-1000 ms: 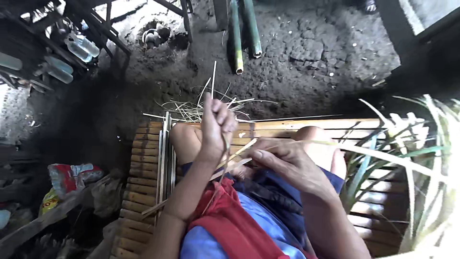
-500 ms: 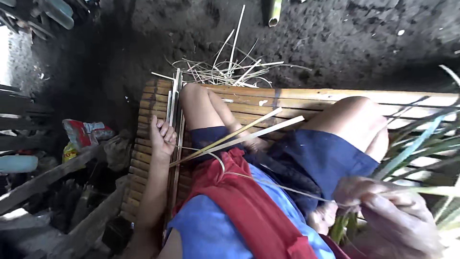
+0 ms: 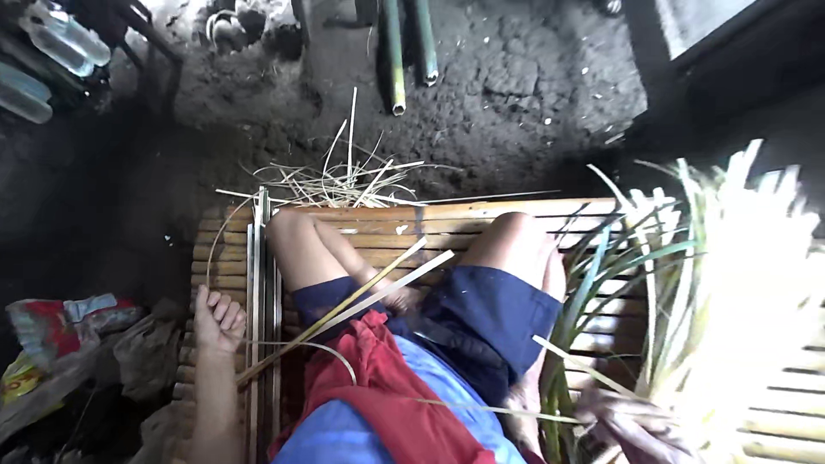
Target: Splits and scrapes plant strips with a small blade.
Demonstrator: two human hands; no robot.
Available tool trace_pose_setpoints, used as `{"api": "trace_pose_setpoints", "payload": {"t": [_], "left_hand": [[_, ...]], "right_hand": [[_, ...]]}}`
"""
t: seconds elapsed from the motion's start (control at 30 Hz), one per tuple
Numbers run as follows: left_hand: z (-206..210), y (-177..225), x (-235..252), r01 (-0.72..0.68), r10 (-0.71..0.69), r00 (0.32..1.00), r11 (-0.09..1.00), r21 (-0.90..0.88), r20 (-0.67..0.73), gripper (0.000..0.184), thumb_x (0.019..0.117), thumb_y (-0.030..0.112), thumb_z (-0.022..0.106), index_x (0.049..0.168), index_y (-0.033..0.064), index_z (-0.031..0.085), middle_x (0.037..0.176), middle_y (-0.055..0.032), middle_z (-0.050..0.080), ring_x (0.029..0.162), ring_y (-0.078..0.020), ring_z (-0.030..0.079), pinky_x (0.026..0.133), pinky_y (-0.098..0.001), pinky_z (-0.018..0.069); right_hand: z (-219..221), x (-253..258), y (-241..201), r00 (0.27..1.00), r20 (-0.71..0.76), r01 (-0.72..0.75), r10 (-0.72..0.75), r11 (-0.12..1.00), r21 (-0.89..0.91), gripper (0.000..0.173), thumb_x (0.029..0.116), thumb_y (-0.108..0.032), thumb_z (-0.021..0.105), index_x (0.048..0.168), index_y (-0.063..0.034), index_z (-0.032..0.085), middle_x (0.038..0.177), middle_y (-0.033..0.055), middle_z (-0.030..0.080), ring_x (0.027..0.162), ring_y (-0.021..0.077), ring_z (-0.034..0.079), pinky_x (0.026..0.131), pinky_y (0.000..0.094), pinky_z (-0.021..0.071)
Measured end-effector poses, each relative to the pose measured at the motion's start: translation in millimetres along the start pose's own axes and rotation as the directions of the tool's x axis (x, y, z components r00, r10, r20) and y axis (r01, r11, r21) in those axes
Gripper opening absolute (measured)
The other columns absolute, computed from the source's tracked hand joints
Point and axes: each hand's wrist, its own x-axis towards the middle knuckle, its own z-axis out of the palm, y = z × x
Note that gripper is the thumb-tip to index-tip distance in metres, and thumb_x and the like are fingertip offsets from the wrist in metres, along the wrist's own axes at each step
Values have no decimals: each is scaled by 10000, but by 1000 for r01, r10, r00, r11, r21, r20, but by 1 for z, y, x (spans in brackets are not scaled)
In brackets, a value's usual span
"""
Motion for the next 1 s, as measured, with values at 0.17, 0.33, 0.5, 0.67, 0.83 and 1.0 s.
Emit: {"api": "trace_pose_setpoints", "payload": {"t": [0.17,0.33,0.5,0.67,0.83,1.0], "left_hand": [[-4,5,7,47,-43,997,997,-53,70,643,1122,423,155,547,238,374,396,117,345,296,6,352,316,-144,326],[-16,18,-5,43,-33,995,994,-105,94,640,1126,389,150,534,231,338,383,102,346,294,25,353,313,-129,320],[-13,55,19,-159,176,977,978,-133,124,604,1114,460,114,679,236,468,424,139,369,315,31,349,333,-127,334],[54,126,27,-594,520,759,799,90,391,425,1127,365,173,1011,237,561,491,171,365,358,38,313,376,-128,333],[132,132,-10,-810,385,556,52,584,737,325,1104,247,436,1190,2,631,719,-38,592,566,-131,565,562,-325,529],[175,46,-11,-834,80,100,-537,128,992,209,1005,172,629,1049,7,749,880,-197,727,770,-394,729,656,-573,577]], "right_hand": [[-14,26,-10,992,-75,-111,101,985,-132,307,1012,-438,566,783,-344,746,794,-217,692,728,-81,604,683,124,489],[-51,71,-13,855,-505,-157,119,987,-33,371,1051,-242,435,781,-304,681,624,-186,656,540,-54,586,547,145,507],[-17,205,-57,612,-791,7,-13,1000,-11,280,1103,-239,384,884,-232,558,608,-170,511,528,-23,511,558,174,495],[72,337,-61,891,-443,-14,-96,971,-240,365,1108,-262,380,1219,-7,617,776,4,623,627,94,603,632,313,566],[173,317,-59,821,493,144,289,730,-668,368,1059,-306,560,1252,-24,697,1056,202,722,968,347,689,913,576,506],[177,270,-63,779,237,494,-580,336,-802,260,973,-192,656,1189,-68,732,1182,133,704,1140,303,663,965,435,547]]}}
